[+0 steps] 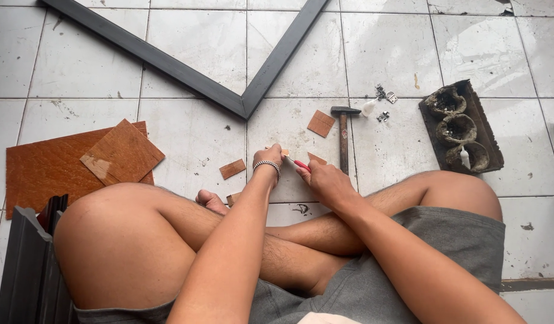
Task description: Reinforcing the corners of a picture frame by cutting and gluing small triangular wood pieces.
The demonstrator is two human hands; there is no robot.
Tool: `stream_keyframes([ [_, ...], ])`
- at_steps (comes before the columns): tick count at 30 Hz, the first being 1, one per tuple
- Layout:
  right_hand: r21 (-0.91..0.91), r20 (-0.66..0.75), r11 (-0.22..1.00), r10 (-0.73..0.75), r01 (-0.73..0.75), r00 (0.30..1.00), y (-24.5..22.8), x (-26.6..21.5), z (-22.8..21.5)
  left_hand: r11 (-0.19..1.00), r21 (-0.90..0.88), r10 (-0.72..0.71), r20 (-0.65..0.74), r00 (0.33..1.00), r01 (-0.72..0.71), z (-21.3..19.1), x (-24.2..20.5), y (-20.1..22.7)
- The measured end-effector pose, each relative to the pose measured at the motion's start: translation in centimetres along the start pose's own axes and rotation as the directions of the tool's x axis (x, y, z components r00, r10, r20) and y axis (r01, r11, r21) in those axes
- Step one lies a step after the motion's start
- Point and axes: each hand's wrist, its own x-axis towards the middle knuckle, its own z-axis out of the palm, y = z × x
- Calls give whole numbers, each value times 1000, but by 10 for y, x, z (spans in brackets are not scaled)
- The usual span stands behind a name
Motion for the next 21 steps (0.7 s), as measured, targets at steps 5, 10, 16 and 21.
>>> stream_keyframes([
  [5,65,-2,996,63,-63,998,-5,-8,-13,1000,7,3,-2,1000,-3,5,5,-1],
  [10,110,-4,994,19,-18,1000,-13,-28,-31,999,40,2,-9,1000,-1,-1,-11,6],
  [16,133,-4,991,3,-3,1000,-9,-27,-26,1000,27,13,-17,1000,-12,-1,-14,8],
  [21,120,-21,993,0,3,1000,-6,-18,-11,998,58,14,-11,1000,-13,5,-2,1],
])
